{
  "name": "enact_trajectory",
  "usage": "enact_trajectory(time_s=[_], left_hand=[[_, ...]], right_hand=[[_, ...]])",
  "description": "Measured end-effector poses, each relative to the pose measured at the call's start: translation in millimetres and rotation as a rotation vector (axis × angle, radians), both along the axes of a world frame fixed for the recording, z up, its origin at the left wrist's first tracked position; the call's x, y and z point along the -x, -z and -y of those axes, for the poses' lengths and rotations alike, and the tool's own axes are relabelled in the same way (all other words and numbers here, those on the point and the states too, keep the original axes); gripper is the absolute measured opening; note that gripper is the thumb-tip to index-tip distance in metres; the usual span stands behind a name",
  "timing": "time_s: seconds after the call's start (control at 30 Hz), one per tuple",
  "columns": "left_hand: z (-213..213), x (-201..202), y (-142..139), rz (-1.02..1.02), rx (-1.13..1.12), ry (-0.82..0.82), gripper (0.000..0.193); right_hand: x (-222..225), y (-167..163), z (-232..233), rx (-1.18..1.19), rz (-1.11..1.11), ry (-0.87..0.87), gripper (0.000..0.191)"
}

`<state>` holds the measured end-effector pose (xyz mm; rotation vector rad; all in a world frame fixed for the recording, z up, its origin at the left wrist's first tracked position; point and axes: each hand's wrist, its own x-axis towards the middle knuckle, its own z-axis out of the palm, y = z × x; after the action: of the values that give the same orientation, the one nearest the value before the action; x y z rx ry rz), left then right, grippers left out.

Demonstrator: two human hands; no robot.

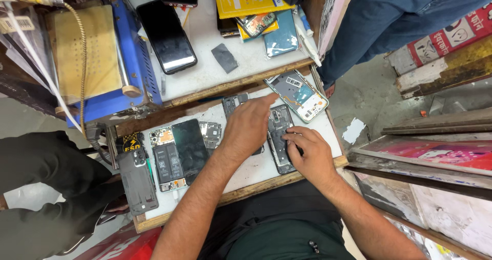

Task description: The person disassembles a smartphone by removing the back cover and prying internal components with a screwdriver. They then connect a charging cable to another phone and press the screen to test its response.

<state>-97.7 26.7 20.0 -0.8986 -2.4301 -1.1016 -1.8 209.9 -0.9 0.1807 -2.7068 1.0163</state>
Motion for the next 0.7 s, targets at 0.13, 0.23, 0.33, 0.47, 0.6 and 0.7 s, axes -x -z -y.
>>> enact_trajectory(time_s=[0.13, 0.23, 0.33, 0.47, 0.6, 0.7], left_hand=[[-9.7, 4.7, -8.9, 0.094, 0.307, -0.103, 0.02], [-6.9, 11.0, -15.2, -0.015, 0.16, 0.016, 0.033], [-8.1, 15.0, -18.7, 0.043, 0.339, 0.038, 0.039], [-4.9, 23.2, -19.5, 0.22, 0.273, -0.058, 0.033], [-1.2, 28.3, -17.7, 0.157, 0.251, 0.012, 0.029], [-3.3, 27.9, -18.1, 0.152, 0.191, 0.003, 0.034]], right_hand=[[1.4, 5.5, -1.9, 0.024, 0.006, -0.002, 0.017], [1.5, 6.3, -1.8, 0.026, 0.001, 0.0, 0.016], [1.1, 5.2, -2.0, 0.019, 0.022, 0.004, 0.017], [3.5, 4.8, -0.5, 0.052, 0.03, 0.013, 0.018], [-0.2, 4.5, 0.9, 0.053, 0.046, 0.024, 0.018], [0.9, 3.9, 0.0, 0.075, 0.099, 0.036, 0.018]])
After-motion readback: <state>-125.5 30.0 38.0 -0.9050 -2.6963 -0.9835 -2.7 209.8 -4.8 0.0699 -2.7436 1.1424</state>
